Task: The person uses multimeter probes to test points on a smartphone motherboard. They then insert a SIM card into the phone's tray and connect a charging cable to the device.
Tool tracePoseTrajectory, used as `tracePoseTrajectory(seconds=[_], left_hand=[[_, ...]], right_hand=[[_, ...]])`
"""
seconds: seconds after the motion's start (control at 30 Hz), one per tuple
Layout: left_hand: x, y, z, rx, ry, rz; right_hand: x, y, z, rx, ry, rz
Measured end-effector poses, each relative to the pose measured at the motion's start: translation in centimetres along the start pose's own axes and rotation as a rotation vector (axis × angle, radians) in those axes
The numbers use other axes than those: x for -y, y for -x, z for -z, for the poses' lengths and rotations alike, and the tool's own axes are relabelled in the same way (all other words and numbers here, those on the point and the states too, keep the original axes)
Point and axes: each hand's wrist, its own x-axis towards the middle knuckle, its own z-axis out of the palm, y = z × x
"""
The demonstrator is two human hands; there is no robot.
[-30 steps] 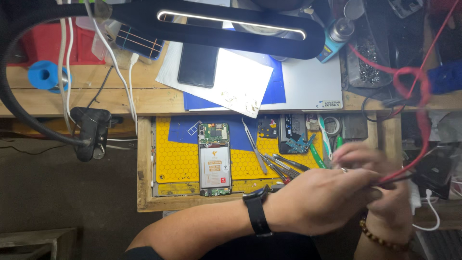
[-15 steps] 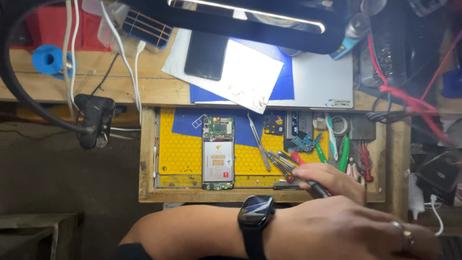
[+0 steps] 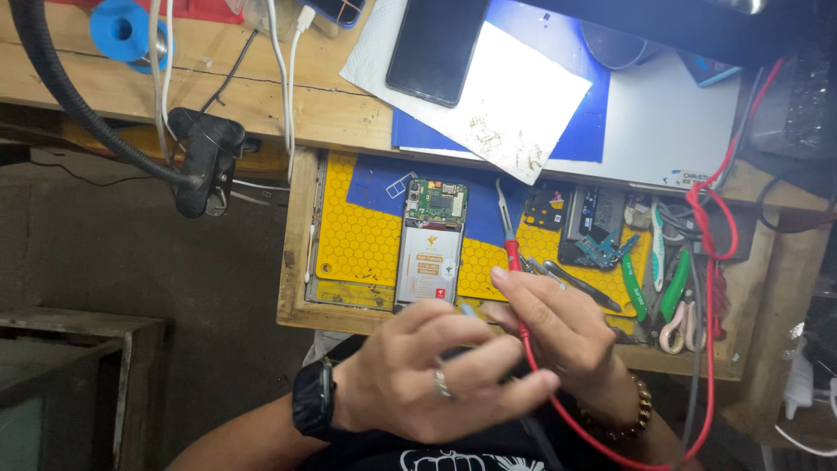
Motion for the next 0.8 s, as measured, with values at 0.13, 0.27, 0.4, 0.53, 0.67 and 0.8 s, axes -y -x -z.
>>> tracePoseTrajectory(seconds=[0.13, 0.27, 0.4, 0.53, 0.67, 0.8], left_hand=[[1.7, 3.2, -0.6, -0.055, -0.071, 0.129], [3.6, 5.2, -1.3, -0.055, -0.034, 0.28], [4.5, 5.9, -2.2, -0.123, 0.011, 0.377], [5.1, 5.9, -3.2, -0.181, 0.032, 0.473], [5.7, 6.3, -4.3, -0.237, 0.17, 0.585], [6.3, 7.0, -5.0, -0.313, 0.323, 0.642]], right_hand=[[-0.7, 0.6, -1.3, -0.053, -0.101, -0.125], [-1.8, 0.2, -2.2, -0.018, 0.013, -0.226], [-2.1, -0.6, -2.7, 0.037, 0.094, -0.32], [-1.9, -0.9, -2.7, 0.061, 0.15, -0.339], [-1.9, -0.9, -3.3, -0.035, -0.106, -0.394], [-2.4, -1.0, -5.1, -0.017, -0.433, -0.653]])
